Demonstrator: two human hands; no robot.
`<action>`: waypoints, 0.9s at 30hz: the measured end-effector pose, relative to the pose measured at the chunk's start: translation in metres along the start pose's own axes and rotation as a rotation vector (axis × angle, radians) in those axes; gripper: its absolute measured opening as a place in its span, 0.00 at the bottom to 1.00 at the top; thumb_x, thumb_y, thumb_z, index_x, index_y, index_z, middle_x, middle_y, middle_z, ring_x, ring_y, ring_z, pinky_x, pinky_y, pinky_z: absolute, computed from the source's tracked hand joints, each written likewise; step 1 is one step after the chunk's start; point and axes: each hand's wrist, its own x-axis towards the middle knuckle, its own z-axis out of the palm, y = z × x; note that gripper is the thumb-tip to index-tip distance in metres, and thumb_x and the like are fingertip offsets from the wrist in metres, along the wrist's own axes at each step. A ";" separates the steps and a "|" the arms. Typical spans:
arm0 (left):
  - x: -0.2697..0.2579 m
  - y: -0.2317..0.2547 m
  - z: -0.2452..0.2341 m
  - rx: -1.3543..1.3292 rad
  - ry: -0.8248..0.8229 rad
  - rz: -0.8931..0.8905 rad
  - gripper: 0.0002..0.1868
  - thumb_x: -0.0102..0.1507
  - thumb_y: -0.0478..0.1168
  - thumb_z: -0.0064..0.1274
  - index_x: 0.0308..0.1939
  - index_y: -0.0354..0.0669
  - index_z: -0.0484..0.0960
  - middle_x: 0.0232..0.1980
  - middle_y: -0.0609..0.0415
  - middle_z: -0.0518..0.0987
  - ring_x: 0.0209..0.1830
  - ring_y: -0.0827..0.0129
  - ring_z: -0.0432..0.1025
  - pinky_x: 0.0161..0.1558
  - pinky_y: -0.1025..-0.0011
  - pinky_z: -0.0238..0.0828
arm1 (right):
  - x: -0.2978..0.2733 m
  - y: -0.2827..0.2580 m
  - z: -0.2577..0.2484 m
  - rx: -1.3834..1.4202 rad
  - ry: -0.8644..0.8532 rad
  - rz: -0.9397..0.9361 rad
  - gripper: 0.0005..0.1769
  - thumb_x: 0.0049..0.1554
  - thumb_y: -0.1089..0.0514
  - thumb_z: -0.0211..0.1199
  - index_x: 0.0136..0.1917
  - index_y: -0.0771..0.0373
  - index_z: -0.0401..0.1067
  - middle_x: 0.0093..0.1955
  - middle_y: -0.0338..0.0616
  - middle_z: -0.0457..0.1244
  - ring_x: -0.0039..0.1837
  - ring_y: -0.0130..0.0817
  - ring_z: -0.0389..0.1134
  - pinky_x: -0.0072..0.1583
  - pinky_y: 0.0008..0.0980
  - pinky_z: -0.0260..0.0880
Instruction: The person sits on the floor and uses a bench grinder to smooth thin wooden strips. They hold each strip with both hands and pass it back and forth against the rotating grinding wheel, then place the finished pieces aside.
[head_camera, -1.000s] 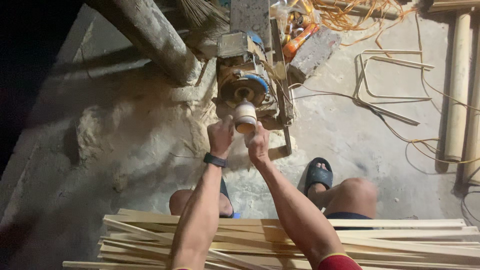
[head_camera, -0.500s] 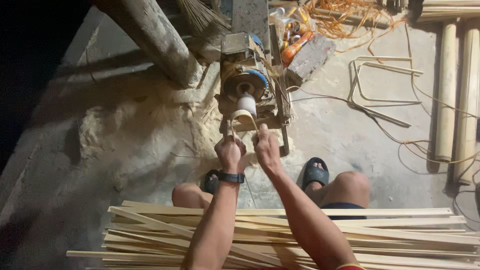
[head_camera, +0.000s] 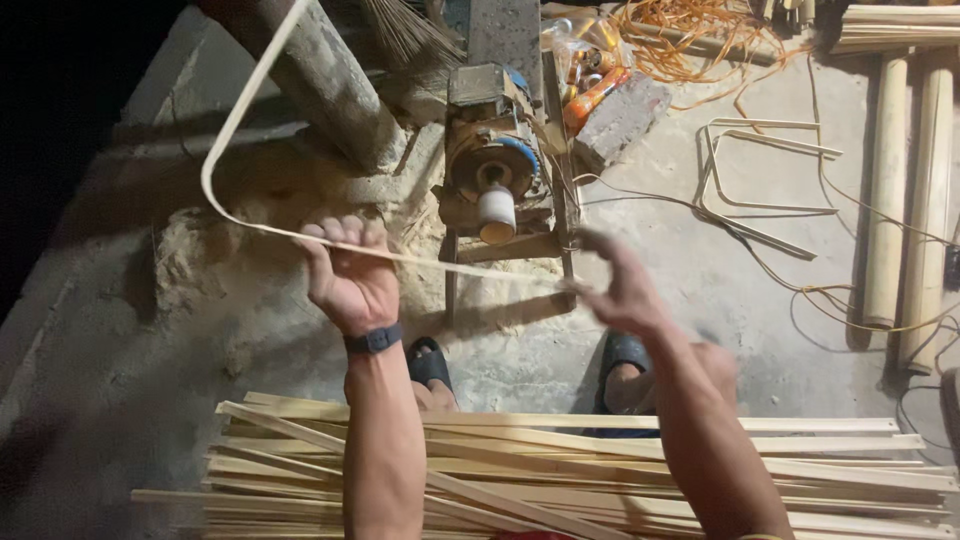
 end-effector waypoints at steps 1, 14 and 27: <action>0.004 -0.001 0.002 -0.001 0.036 0.034 0.10 0.70 0.47 0.60 0.42 0.46 0.80 0.39 0.58 0.80 0.38 0.74 0.72 0.43 0.72 0.69 | -0.001 -0.007 0.006 -0.017 0.003 0.053 0.28 0.55 0.50 0.69 0.62 0.69 0.70 0.57 0.54 0.67 0.57 0.44 0.69 0.60 0.42 0.68; 0.078 -0.019 0.018 2.343 -0.668 0.124 0.28 0.74 0.59 0.50 0.25 0.48 0.82 0.20 0.54 0.76 0.19 0.65 0.69 0.28 0.64 0.64 | 0.068 -0.021 -0.012 -0.539 0.142 -0.053 0.20 0.65 0.49 0.54 0.35 0.59 0.70 0.30 0.45 0.60 0.31 0.45 0.61 0.37 0.44 0.57; 0.117 -0.030 0.011 2.347 -0.417 -0.430 0.16 0.58 0.52 0.54 0.23 0.49 0.86 0.25 0.47 0.81 0.24 0.51 0.75 0.30 0.56 0.70 | 0.091 0.019 0.041 -0.484 0.020 0.237 0.29 0.66 0.45 0.44 0.33 0.61 0.74 0.25 0.58 0.61 0.29 0.57 0.62 0.41 0.55 0.62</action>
